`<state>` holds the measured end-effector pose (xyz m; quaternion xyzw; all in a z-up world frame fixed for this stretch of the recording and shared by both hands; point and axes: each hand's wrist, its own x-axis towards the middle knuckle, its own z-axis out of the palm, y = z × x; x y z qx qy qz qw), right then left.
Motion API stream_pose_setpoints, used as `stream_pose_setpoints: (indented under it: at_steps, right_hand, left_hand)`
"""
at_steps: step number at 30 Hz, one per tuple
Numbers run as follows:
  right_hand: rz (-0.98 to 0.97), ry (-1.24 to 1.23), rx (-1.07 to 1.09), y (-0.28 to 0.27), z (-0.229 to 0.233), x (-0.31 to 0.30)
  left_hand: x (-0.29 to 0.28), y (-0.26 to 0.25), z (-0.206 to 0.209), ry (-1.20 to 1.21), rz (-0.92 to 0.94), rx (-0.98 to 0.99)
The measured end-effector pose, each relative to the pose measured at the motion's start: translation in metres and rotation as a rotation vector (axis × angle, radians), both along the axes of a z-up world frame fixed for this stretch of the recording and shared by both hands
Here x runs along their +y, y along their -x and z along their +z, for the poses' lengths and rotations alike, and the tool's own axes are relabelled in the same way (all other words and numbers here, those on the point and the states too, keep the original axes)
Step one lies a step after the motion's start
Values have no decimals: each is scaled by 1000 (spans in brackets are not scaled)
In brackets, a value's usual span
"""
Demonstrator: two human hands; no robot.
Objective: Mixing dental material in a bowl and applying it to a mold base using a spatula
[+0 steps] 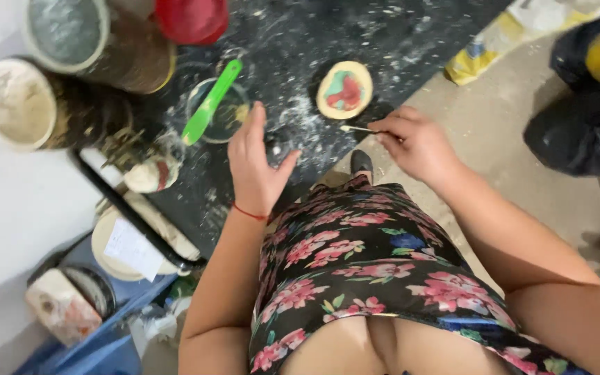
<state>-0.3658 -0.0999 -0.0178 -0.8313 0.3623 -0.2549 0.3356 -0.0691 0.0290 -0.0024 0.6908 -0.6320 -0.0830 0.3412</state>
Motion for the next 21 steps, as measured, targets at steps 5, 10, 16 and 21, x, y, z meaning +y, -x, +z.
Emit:
stream_pose_setpoints:
  at_steps: [5, 10, 16, 21]
  right_hand:
    - [157, 47, 42, -61, 40, -16]
    - [288, 420, 210, -175, 49, -4]
    - [338, 632, 483, -191, 59, 6]
    - [180, 106, 402, -144, 116, -14]
  left_hand:
    - [18, -67, 32, -20, 268, -299]
    - [-16, -71, 28, -364, 339, -481]
    - [-30, -71, 4, -205, 416, -590]
    - [-26, -64, 20, -326, 365, -591]
